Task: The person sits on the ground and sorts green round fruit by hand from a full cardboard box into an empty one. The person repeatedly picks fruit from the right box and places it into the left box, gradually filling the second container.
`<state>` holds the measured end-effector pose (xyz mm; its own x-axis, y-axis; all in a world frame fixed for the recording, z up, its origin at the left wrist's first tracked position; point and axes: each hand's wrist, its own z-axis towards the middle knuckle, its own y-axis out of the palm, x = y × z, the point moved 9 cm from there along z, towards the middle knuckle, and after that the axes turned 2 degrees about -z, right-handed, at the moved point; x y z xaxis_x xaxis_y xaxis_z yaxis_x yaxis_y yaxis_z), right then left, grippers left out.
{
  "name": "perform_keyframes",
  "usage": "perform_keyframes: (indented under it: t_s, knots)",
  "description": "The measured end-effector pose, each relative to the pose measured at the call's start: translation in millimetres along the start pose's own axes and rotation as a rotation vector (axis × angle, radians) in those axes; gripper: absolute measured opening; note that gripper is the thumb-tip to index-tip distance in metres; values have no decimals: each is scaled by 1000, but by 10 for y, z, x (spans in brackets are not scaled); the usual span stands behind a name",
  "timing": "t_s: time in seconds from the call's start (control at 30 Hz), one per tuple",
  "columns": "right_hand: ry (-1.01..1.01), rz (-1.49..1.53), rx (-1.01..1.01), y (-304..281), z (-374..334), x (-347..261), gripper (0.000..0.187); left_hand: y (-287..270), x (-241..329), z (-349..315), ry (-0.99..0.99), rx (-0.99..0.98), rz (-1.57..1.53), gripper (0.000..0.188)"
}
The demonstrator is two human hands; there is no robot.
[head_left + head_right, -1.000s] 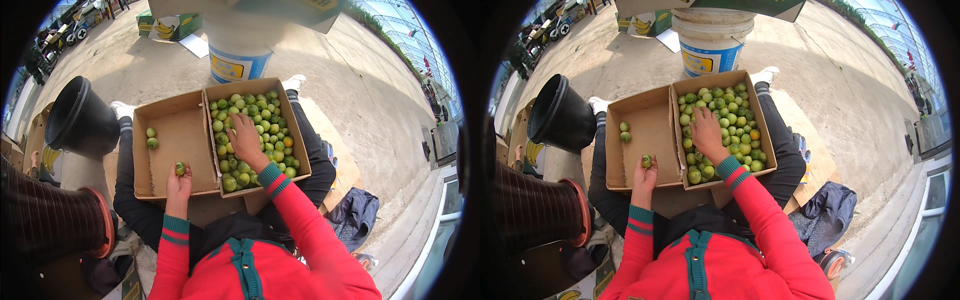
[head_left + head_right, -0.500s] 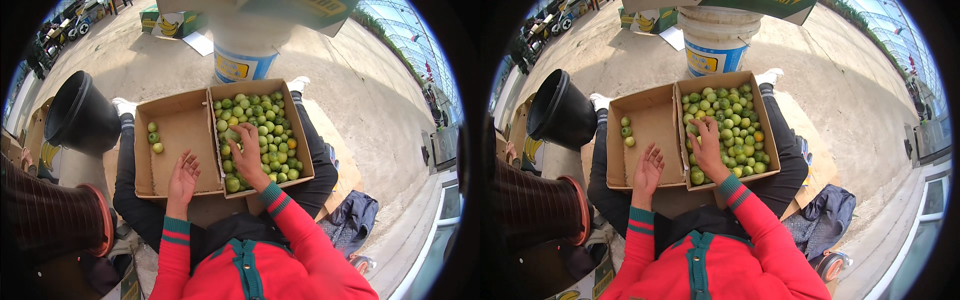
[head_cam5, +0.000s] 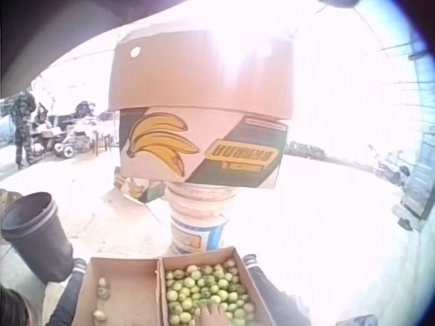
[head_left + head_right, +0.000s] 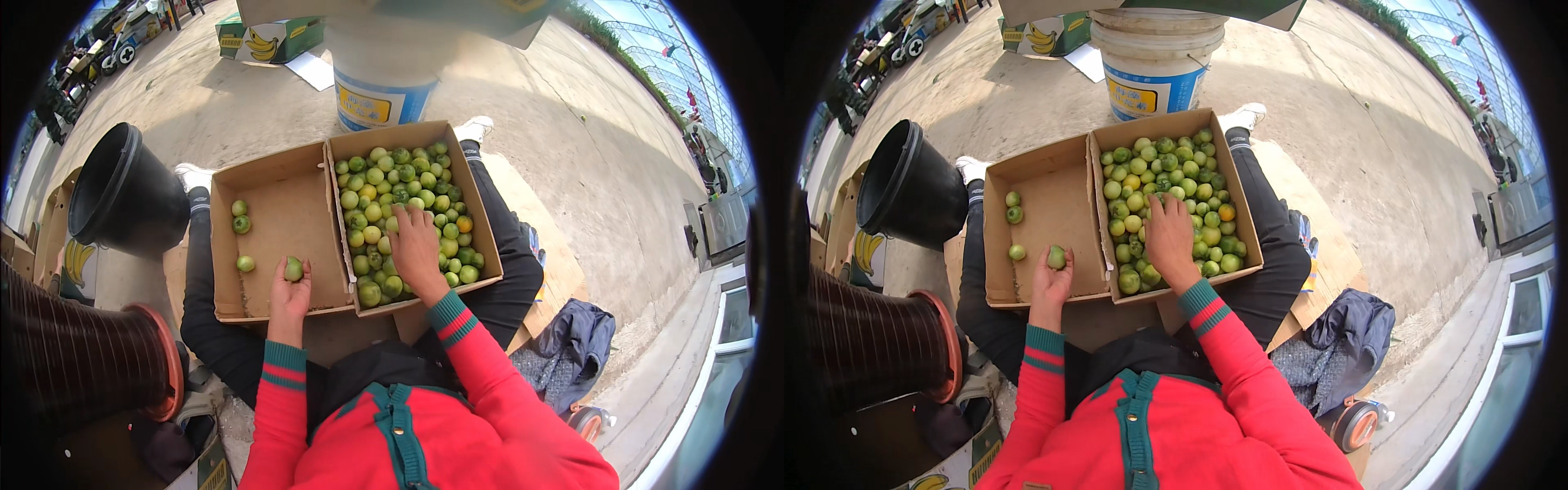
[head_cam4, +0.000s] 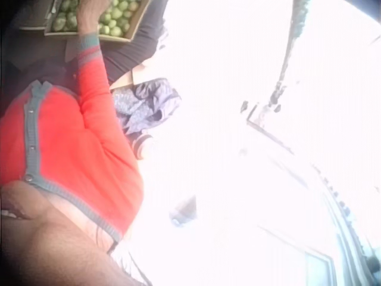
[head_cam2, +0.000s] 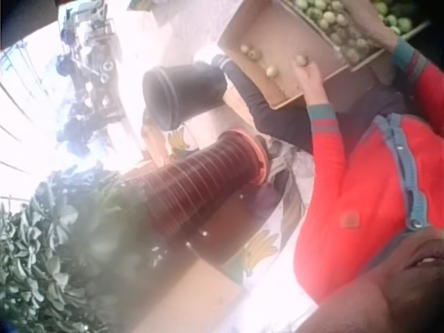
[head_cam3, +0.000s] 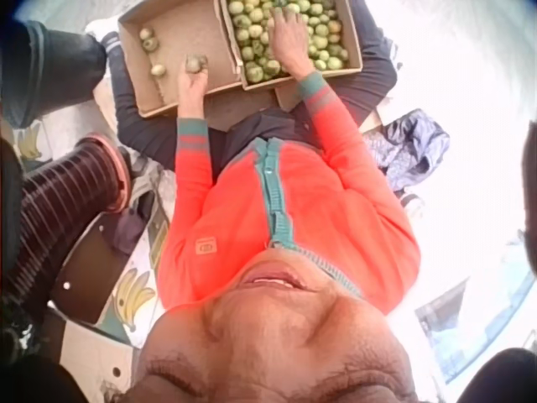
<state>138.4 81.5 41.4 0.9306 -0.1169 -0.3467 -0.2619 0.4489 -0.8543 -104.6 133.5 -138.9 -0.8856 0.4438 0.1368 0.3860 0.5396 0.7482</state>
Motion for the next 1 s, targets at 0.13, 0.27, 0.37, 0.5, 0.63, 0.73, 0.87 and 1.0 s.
perform_keyframes:
  t_s: [0.13,0.27,0.37,0.5,0.63,0.73,0.87,1.0]
  knots:
    - [145,-108,-242,219,-12,551,41,-20,49,-47,104,103,-19,27]
    - [103,-178,-174,261,-8,550,40,159,-72,-146,32,-76,167,32]
    - [73,-61,-88,166,-2,392,40,407,-161,-304,-21,-342,351,38]
    - [-60,324,3,-122,-78,-148,39,601,-283,-467,-98,-561,468,45]
    - [-301,428,-83,-103,-235,-870,43,848,-446,-746,-100,-647,621,47]
    - [-400,400,-113,56,-301,-1045,43,892,-479,-818,-100,-612,699,44]
    - [-305,443,-148,156,-155,-824,44,542,-351,-443,-156,-557,594,40]
    - [-101,99,-38,199,196,-126,37,274,-146,-125,-41,-241,365,32]
